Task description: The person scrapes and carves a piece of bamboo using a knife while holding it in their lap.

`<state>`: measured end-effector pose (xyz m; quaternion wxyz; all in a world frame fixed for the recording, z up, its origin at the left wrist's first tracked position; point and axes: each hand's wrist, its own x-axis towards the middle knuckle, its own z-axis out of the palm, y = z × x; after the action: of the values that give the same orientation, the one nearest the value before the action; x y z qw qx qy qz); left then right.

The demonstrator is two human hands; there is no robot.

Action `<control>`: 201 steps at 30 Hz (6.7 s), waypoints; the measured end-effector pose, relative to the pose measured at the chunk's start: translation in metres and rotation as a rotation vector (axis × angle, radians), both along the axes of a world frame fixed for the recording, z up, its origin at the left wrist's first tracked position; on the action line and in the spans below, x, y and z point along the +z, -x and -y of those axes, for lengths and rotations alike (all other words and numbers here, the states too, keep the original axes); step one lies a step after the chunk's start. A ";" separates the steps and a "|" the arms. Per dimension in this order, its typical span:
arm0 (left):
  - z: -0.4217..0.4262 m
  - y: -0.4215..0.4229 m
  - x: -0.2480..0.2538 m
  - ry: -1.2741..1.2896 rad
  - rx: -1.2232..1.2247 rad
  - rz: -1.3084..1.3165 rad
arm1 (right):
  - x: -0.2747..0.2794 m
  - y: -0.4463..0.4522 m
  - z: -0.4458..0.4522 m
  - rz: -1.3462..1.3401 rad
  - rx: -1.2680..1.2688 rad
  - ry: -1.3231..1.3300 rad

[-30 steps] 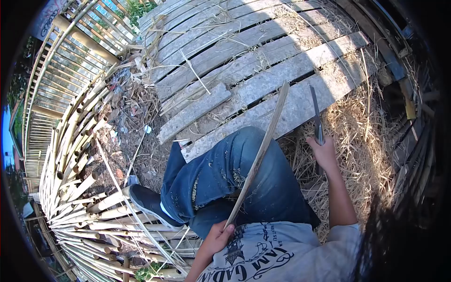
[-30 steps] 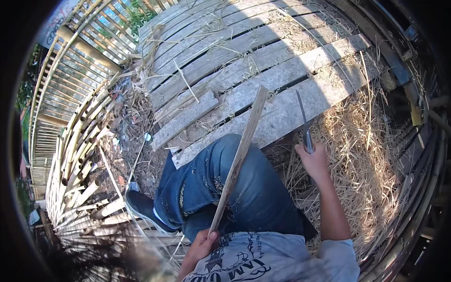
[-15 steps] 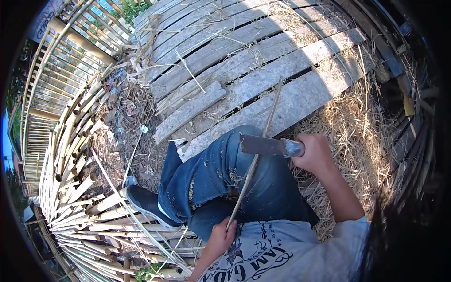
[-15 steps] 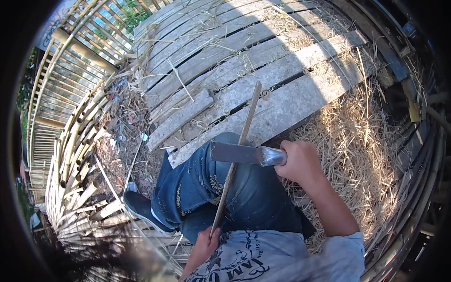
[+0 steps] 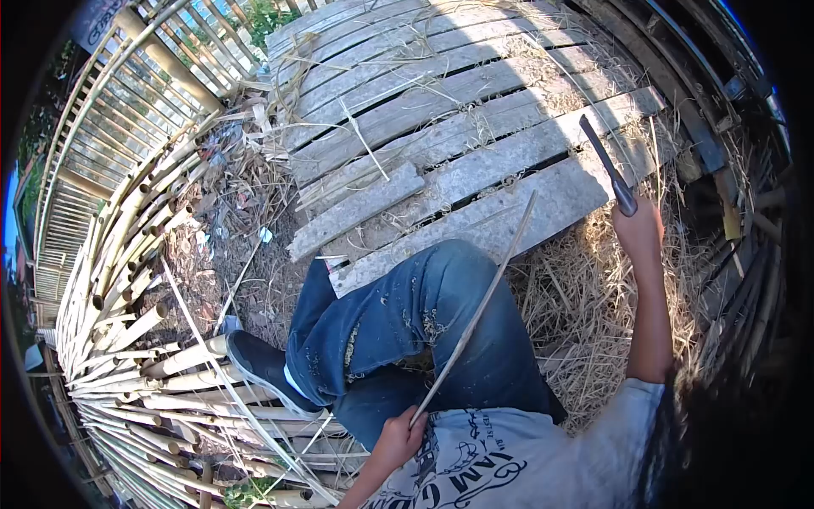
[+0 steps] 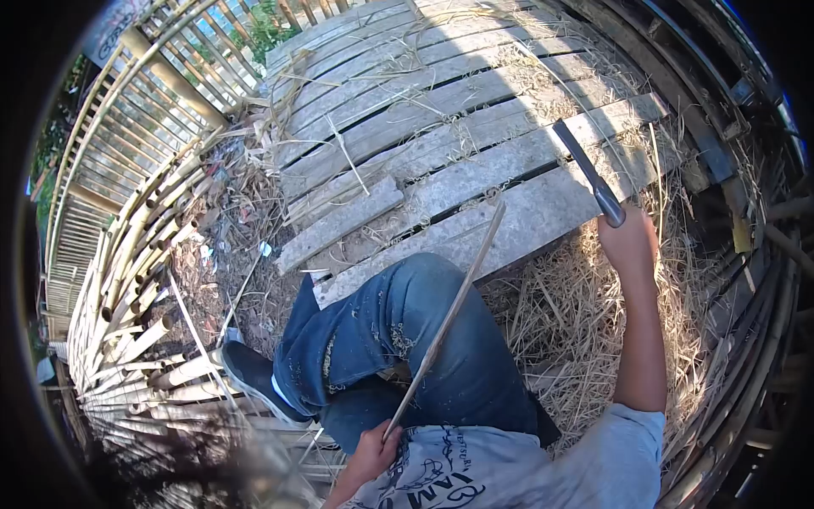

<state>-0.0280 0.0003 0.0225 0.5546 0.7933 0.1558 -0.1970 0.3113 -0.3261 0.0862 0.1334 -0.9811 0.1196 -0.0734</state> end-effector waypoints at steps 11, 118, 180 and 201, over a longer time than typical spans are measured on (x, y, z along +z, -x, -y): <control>0.001 -0.010 0.007 -0.002 -0.042 -0.088 | -0.050 0.072 -0.082 -0.140 0.683 -0.084; -0.008 0.022 -0.008 -0.393 -0.003 -0.002 | -0.002 0.103 -0.079 -0.681 0.391 -0.963; -0.003 0.020 -0.006 -0.387 0.030 -0.057 | -0.033 0.146 -0.071 -0.765 0.261 -1.219; -0.005 0.016 -0.006 -0.411 0.037 -0.074 | -0.044 0.163 -0.073 -0.779 0.456 -1.059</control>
<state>-0.0438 0.0051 0.0162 0.3784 0.8790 0.2277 -0.1799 0.1487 -0.2527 0.0425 0.5534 -0.7396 -0.0305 0.3818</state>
